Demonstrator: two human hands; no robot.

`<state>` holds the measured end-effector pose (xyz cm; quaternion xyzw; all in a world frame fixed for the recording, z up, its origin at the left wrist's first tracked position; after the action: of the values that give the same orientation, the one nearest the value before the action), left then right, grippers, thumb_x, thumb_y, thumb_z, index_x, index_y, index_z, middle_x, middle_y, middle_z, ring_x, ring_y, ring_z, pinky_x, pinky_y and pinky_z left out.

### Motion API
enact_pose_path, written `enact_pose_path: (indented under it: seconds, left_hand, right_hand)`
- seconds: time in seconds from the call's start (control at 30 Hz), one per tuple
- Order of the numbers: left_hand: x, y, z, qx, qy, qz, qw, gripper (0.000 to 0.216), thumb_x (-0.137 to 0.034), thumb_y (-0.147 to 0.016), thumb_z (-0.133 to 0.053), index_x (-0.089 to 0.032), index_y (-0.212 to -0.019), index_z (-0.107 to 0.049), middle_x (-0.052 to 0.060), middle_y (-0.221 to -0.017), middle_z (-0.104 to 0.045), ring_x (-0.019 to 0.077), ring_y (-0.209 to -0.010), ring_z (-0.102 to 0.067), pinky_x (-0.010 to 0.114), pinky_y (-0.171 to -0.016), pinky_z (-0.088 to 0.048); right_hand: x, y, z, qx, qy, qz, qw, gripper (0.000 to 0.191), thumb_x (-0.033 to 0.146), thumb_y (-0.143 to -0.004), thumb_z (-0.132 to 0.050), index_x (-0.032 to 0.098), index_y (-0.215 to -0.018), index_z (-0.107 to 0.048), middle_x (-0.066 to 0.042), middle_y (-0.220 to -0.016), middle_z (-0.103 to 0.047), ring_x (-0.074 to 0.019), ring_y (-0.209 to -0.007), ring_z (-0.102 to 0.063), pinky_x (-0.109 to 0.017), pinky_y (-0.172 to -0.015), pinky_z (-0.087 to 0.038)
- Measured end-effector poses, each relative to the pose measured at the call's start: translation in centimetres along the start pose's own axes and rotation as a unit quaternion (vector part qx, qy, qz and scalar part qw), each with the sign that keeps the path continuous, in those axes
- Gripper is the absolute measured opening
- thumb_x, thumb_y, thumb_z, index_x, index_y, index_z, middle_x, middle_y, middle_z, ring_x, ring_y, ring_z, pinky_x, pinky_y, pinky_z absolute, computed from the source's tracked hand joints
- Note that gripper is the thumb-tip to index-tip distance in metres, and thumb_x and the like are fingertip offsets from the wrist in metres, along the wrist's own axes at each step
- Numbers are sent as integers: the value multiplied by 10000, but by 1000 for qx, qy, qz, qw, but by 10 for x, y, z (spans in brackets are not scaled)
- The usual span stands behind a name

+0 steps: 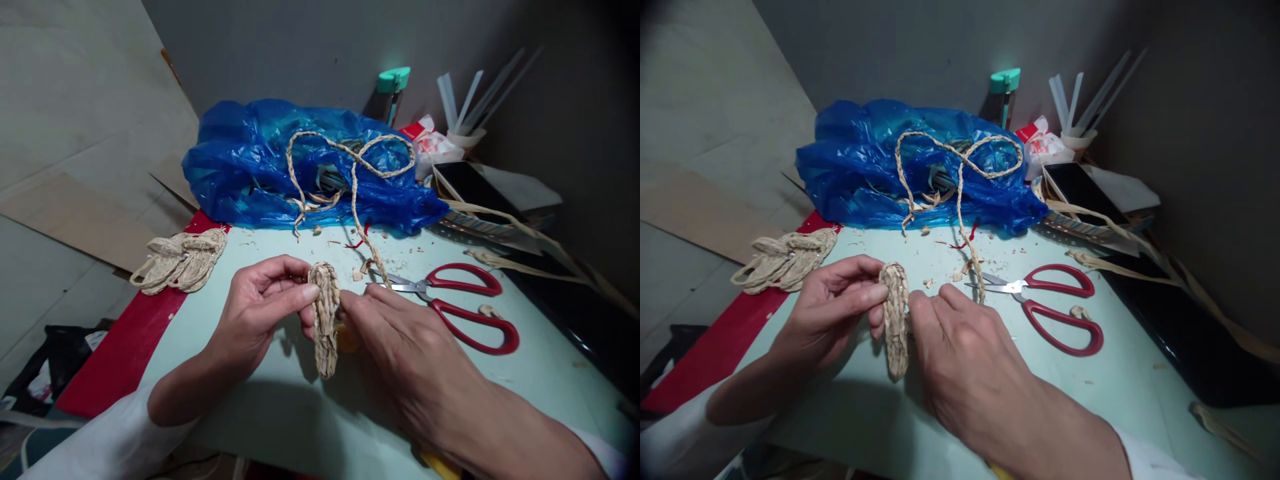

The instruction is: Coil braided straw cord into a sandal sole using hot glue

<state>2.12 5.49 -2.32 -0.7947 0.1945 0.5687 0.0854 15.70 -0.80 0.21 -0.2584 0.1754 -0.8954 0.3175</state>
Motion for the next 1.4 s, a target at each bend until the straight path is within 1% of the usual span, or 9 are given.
enact_pose_path:
  seconds: [0.27, 0.53, 0.67, 0.77, 0.87, 0.97, 1.13, 1.3, 1.4]
  left_hand:
    - [0, 0, -3, -1, 23, 10, 1000, 71, -157, -802, -749, -156, -856, -702, -23, -560, -672, 91, -484, -628, 179, -528, -533]
    - [3, 0, -3, -4, 30, 6, 1000, 70, -152, -823, -730, -162, -873, -682, -30, -569, -671, 79, -491, -619, 177, -544, -519]
    - [4, -2, -6, -14, 15, -5, 1000, 71, -169, -843, -715, -159, -877, -655, -34, -577, -659, 72, -515, -619, 176, -584, -503]
    - [6, -2, -8, -21, 5, -9, 1000, 75, -184, -864, -698, -160, -897, -634, -35, -592, -659, 74, -537, -624, 179, -610, -497]
    - [8, -1, -9, -21, 9, -8, 1000, 102, -199, -864, -698, -162, -911, -616, -27, -601, -666, 93, -554, -633, 203, -631, -511]
    - [9, -3, -11, -7, 18, 0, 1000, 126, -208, -853, -707, -153, -906, -606, -10, -611, -674, 111, -555, -638, 226, -635, -524]
    - [9, -5, -12, 4, 8, 18, 1000, 204, -224, -835, -730, -161, -960, -581, -15, -663, -645, 95, -520, -598, 200, -535, -496]
    - [-3, -5, -12, 6, -77, 2, 997, 372, -309, -819, -751, -183, -1111, -557, 21, -865, -652, 76, -557, -546, 182, -484, -460]
    - [-18, -5, -3, -45, -172, -31, 984, 363, -379, -856, -705, -195, -1133, -560, 48, -973, -663, 82, -582, -530, 196, -487, -457]
  right_hand:
    - [-3, 1, 1, -9, -44, -20, 999, 270, -10, -720, -440, 127, -930, -540, -49, -793, -558, -168, -712, -430, -281, -648, -398]
    - [1, -2, -1, 2, -30, -20, 999, 182, 64, -934, -375, 130, -873, -533, -58, -794, -557, -174, -717, -470, -299, -654, -434]
    - [1, -3, -2, -4, 16, -38, 999, 189, 279, -1020, -432, 130, -1008, -547, -60, -862, -584, -197, -764, -526, -317, -659, -456]
    - [0, -2, -6, -3, 41, -54, 998, 256, 358, -975, -529, 130, -1090, -518, -65, -891, -592, -215, -793, -549, -314, -644, -458]
    - [-2, -1, -6, -22, 64, -65, 996, 170, 257, -951, -499, 148, -1081, -491, -50, -846, -567, -203, -749, -535, -301, -617, -417]
    - [-2, 0, -4, -45, 90, -62, 993, 204, 215, -933, -456, 148, -1124, -479, -49, -847, -568, -202, -745, -528, -304, -616, -386]
    - [-9, 2, -1, -60, 80, -70, 993, 162, 189, -901, -459, 163, -1058, -494, -43, -848, -565, -198, -772, -522, -304, -619, -344]
    - [-24, 3, 0, -46, 87, -117, 988, 76, 217, -894, -430, 180, -900, -496, -22, -765, -505, -190, -712, -486, -302, -601, -288]
    - [-31, 2, 0, -28, 83, -141, 986, 97, 218, -888, -410, 179, -869, -497, -23, -757, -498, -187, -697, -468, -302, -600, -255]
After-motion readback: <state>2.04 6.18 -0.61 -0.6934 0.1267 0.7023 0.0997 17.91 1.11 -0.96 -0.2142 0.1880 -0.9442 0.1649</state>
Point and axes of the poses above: each hand's wrist, its own y-axis away from the middle knuckle, its own z-axis out of the back of the hand, x = y × z, the point moved 6 cm from there along -y, towards the middle knuckle
